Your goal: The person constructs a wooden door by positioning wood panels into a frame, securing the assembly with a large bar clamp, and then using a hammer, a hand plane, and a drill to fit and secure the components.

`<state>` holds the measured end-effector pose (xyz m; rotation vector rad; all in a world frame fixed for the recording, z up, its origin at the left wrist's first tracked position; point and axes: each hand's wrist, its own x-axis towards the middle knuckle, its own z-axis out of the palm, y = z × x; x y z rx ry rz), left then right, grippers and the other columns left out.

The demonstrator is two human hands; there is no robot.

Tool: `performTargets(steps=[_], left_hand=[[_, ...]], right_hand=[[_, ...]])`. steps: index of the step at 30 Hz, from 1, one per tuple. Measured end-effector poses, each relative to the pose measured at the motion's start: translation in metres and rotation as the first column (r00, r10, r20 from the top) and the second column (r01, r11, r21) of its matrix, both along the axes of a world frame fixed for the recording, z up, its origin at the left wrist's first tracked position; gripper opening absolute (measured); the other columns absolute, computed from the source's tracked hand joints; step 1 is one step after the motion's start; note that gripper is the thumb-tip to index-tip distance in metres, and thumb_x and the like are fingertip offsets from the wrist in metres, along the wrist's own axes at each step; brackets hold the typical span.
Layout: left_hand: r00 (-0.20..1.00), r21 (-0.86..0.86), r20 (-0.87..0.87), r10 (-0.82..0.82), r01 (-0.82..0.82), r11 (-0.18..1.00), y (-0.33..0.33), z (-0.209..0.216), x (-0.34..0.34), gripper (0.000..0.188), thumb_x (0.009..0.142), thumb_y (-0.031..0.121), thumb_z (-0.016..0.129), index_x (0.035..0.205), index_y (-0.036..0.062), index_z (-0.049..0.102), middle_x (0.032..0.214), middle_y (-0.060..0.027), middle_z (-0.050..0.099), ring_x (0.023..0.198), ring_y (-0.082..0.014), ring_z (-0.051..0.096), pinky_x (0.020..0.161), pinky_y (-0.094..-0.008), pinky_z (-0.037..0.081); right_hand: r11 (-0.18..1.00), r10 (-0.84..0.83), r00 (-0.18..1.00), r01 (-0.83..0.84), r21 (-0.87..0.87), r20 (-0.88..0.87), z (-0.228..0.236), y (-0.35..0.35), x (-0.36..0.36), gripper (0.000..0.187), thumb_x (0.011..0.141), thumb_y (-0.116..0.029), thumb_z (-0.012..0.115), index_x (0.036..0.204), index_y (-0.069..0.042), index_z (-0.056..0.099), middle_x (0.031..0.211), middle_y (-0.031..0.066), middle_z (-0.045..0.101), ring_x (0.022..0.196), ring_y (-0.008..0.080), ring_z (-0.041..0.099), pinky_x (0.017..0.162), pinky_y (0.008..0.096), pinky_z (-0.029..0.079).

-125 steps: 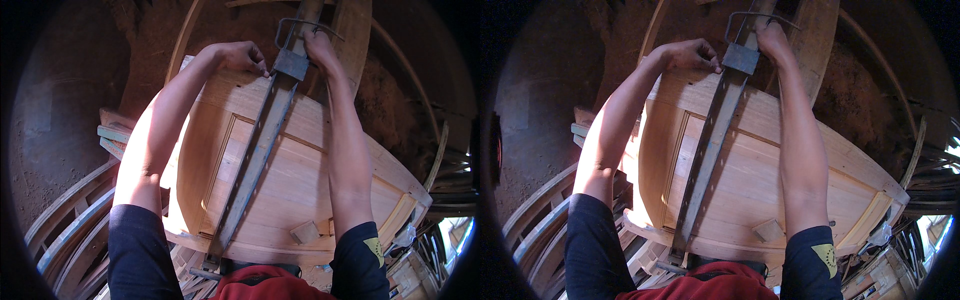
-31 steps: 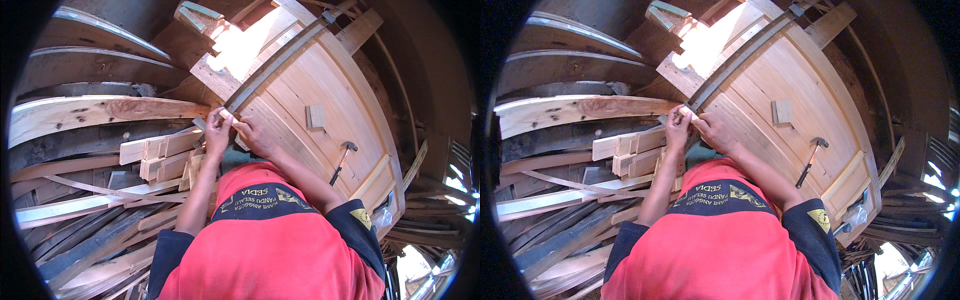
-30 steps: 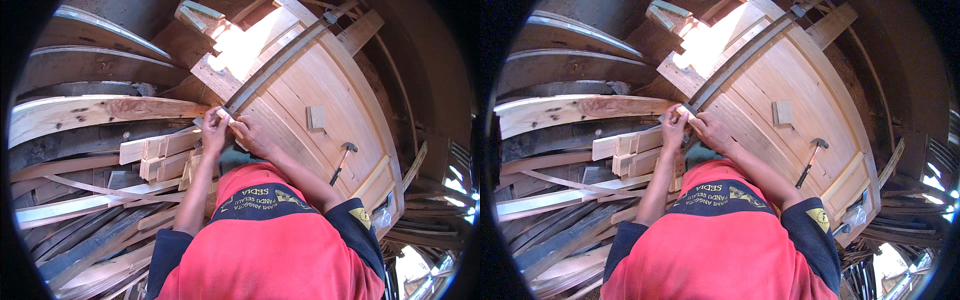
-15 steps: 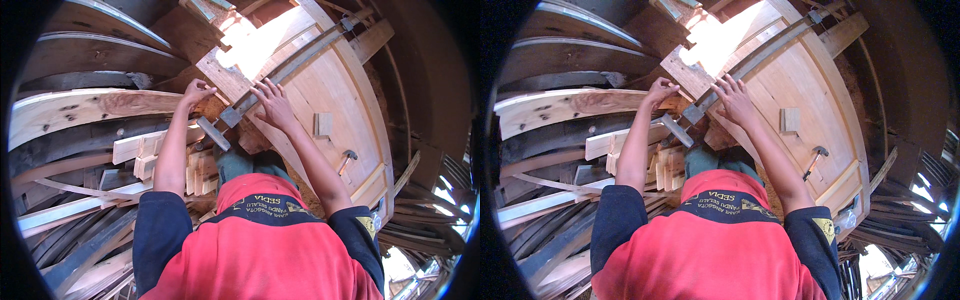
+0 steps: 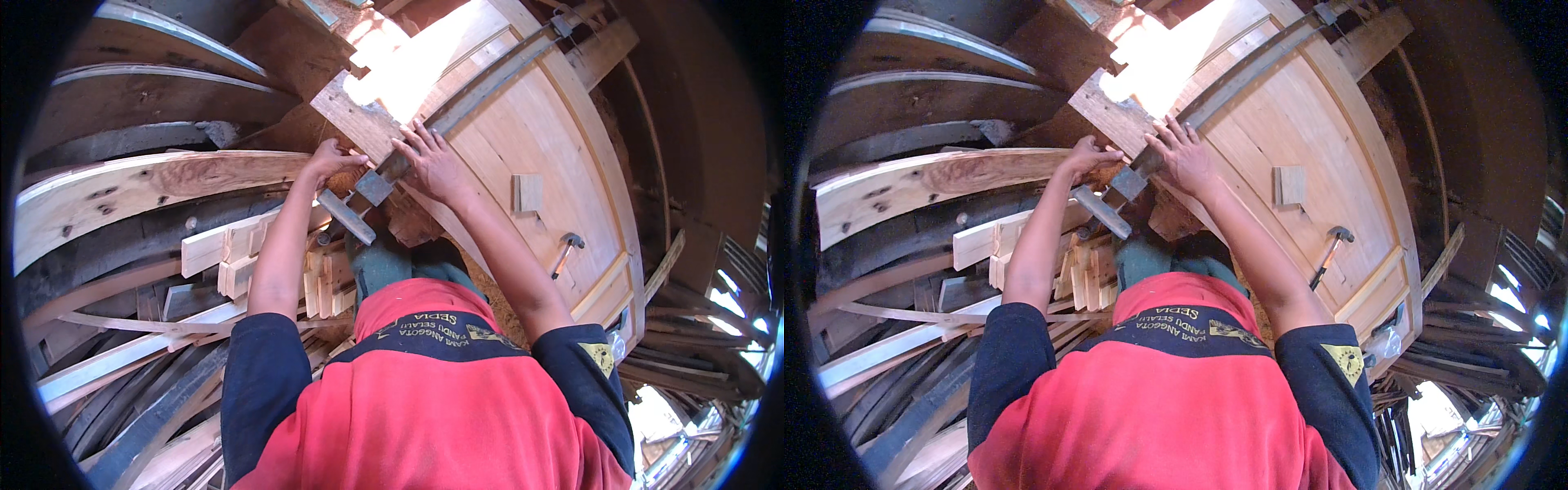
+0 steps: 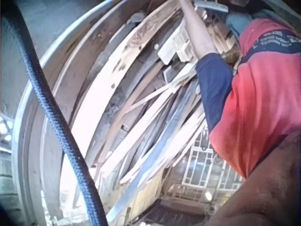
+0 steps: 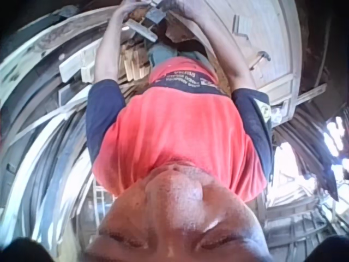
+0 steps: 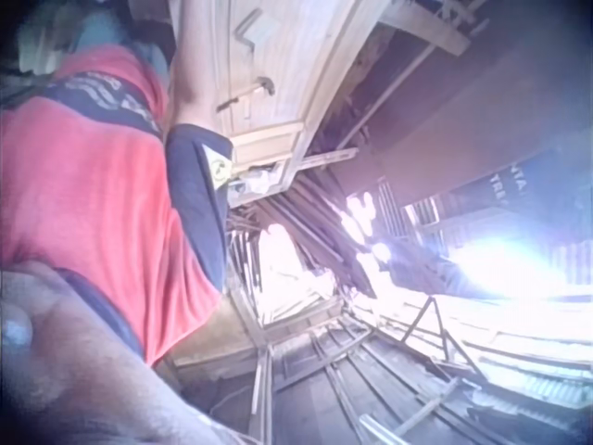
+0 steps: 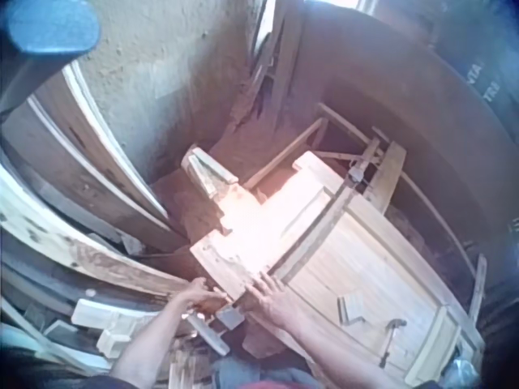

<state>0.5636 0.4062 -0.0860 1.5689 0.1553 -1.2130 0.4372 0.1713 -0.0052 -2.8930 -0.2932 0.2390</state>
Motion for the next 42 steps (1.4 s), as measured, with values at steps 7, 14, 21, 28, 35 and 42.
performTargets(steps=[7, 14, 21, 28, 35, 42], left_hand=[[0.959, 0.085, 0.067, -0.276, 0.27, 0.959, -0.023, 0.038, -0.002, 0.05, 0.075, 0.023, 0.087, 0.114, 0.0, 0.067, 0.106, -0.0093, 0.072, 0.095, -0.0161, 0.066, 0.078, -0.0309, 0.053], [0.959, 0.032, 0.022, -0.281, 0.281, 0.959, -0.019, 0.051, 0.0, 0.079, 0.075, 0.038, 0.087, 0.121, -0.0127, 0.048, 0.107, -0.0149, 0.063, 0.093, -0.0164, 0.064, 0.076, -0.028, 0.055], [0.974, -0.061, 0.003, -0.228, 0.227, 0.972, -0.015, 0.043, -0.005, 0.069, 0.081, 0.034, 0.083, 0.12, -0.0102, 0.047, 0.105, -0.0118, 0.064, 0.089, -0.0139, 0.064, 0.073, -0.0255, 0.054], [0.952, 0.05, 0.018, -0.305, 0.304, 0.951, -0.022, 0.045, -0.008, 0.047, 0.088, 0.017, 0.075, 0.128, 0.0007, 0.056, 0.11, -0.0064, 0.069, 0.093, -0.0131, 0.065, 0.081, -0.0294, 0.053], [0.947, 0.103, 0.057, -0.315, 0.308, 0.946, -0.017, 0.029, -0.008, 0.054, 0.086, 0.02, 0.078, 0.128, -0.0052, 0.053, 0.106, -0.0097, 0.069, 0.086, -0.013, 0.064, 0.075, -0.03, 0.054], [0.974, -0.094, 0.069, -0.217, 0.223, 0.97, -0.008, 0.014, -0.013, 0.045, 0.087, 0.02, 0.076, 0.124, -0.0002, 0.059, 0.1, -0.0056, 0.07, 0.08, -0.0115, 0.061, 0.071, -0.0274, 0.051]], right_hand=[[0.99, -0.121, 0.992, 0.12, 0.08, 0.015, -0.005, 0.013, -0.028, 0.082, 0.082, -0.034, 0.068, 0.153, -0.025, 0.03, 0.16, 0.0066, 0.027, 0.149, 0.0299, 0.021, 0.12, 0.0578, 0.014], [0.987, -0.156, 0.982, 0.16, -0.026, 0.104, -0.028, 0.026, -0.032, 0.081, 0.083, -0.033, 0.066, 0.154, -0.023, 0.029, 0.16, 0.0097, 0.026, 0.147, 0.034, 0.024, 0.117, 0.0595, 0.02], [0.988, -0.155, 0.976, 0.157, 0.0, 0.152, -0.034, 0.027, -0.032, 0.079, 0.084, -0.027, 0.064, 0.154, -0.021, 0.028, 0.161, 0.0115, 0.023, 0.146, 0.0369, 0.026, 0.115, 0.0586, 0.024], [0.992, -0.128, 0.987, 0.129, -0.009, 0.1, -0.038, 0.021, -0.034, 0.077, 0.086, -0.02, 0.059, 0.155, -0.021, 0.026, 0.161, 0.012, 0.022, 0.146, 0.0373, 0.025, 0.116, 0.0592, 0.023], [0.986, -0.091, 0.982, 0.113, -0.125, 0.167, -0.043, 0.021, -0.033, 0.076, 0.086, -0.021, 0.06, 0.154, -0.021, 0.027, 0.161, 0.0122, 0.021, 0.146, 0.0374, 0.024, 0.117, 0.0632, 0.014], [0.992, -0.121, 0.99, 0.119, 0.029, 0.078, -0.029, 0.026, -0.032, 0.121, 0.056, -0.053, 0.086, 0.155, -0.023, 0.024, 0.161, 0.0115, 0.021, 0.148, 0.0369, 0.02, 0.118, 0.065, 0.011]])
